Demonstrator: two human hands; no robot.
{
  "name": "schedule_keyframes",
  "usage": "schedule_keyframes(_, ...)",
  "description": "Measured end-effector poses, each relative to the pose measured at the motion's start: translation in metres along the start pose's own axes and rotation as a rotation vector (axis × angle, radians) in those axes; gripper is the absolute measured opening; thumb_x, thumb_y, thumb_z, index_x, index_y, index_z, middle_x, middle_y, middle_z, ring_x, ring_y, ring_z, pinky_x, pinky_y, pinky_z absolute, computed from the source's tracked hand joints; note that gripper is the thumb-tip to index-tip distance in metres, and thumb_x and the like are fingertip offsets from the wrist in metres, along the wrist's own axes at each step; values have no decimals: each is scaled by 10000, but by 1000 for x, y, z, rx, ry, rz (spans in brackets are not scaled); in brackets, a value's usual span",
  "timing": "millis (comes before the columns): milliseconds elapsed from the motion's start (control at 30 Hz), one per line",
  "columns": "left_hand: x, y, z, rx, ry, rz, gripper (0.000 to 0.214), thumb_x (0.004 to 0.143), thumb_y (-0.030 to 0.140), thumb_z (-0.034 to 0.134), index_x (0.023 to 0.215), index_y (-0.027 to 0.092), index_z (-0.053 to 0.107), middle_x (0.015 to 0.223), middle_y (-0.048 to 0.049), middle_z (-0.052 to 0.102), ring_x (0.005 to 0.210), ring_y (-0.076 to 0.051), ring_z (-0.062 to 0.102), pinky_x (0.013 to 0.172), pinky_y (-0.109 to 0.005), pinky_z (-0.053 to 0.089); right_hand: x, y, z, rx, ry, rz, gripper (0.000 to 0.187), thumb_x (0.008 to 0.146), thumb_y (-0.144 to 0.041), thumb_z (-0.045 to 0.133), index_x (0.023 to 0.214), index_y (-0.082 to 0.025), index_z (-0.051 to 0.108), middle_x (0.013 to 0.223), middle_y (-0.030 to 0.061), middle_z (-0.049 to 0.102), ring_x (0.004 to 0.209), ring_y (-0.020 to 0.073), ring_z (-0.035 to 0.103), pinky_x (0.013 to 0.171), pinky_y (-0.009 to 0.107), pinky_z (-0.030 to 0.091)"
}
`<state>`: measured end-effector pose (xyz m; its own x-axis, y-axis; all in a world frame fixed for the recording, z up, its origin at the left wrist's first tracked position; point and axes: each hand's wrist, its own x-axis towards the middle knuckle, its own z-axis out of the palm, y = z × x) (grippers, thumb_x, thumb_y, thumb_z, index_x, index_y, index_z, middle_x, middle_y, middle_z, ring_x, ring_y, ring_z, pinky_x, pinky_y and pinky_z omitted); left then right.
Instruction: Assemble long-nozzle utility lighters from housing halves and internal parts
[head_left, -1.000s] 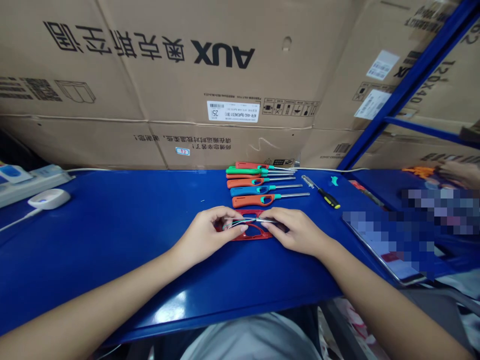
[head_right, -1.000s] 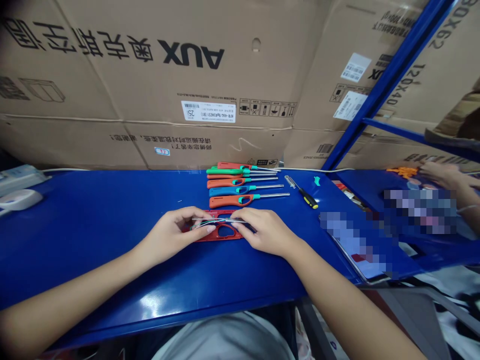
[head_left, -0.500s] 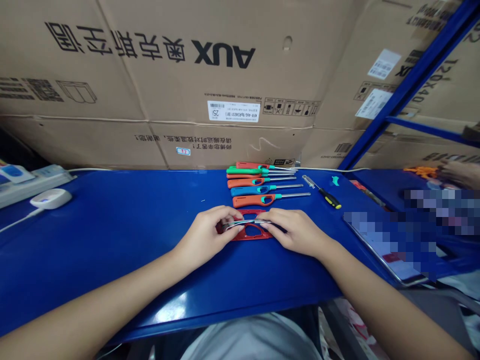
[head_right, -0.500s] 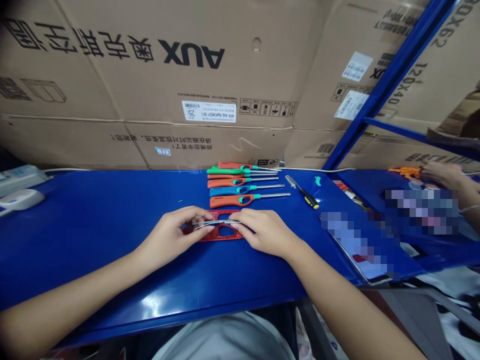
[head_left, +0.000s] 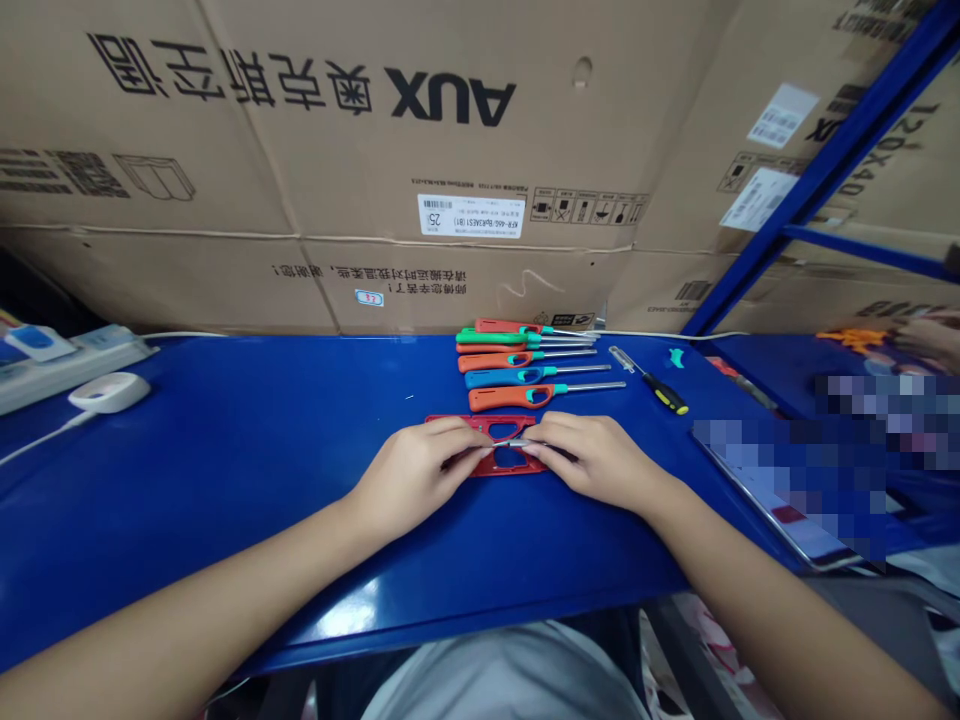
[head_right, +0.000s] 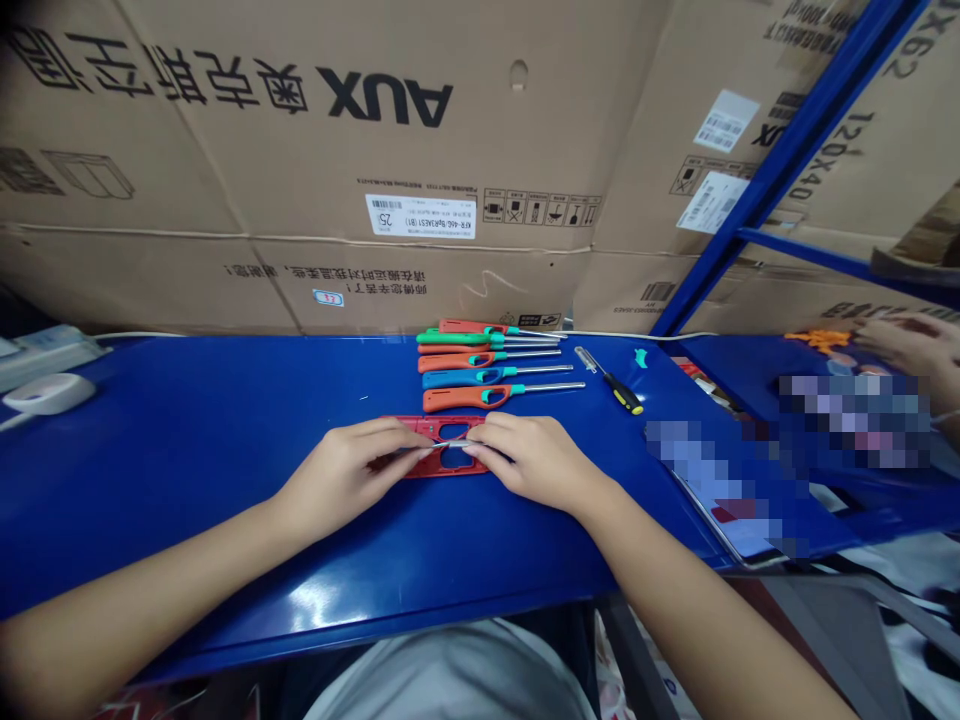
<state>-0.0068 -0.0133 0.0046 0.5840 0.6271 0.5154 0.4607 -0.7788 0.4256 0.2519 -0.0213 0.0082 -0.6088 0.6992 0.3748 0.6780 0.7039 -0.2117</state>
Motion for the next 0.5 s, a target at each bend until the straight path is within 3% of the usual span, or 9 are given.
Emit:
schedule_keyframes(267, 2, 6, -2, 18, -52, -56, 145, 984, 221, 549, 1026, 195, 685, 963, -35, 716, 817, -156, 674, 713, -254, 537, 0, -1, 2, 24, 4, -6, 256, 1047, -316, 458, 1059, -210, 691, 972, 30, 763, 858, 154, 712, 735, 259, 504)
schedule_keyframes(500, 1, 6, 0, 21, -32, -26, 140, 985, 249, 564, 1006, 231, 701, 974, -10, 718, 853, -146, 678, 759, -243, 525, 0, -3, 5, 49, -2, -52, 233, 1042, -320, 472, 1039, -208, 677, 952, 30, 761, 853, 158, 715, 729, 261, 496)
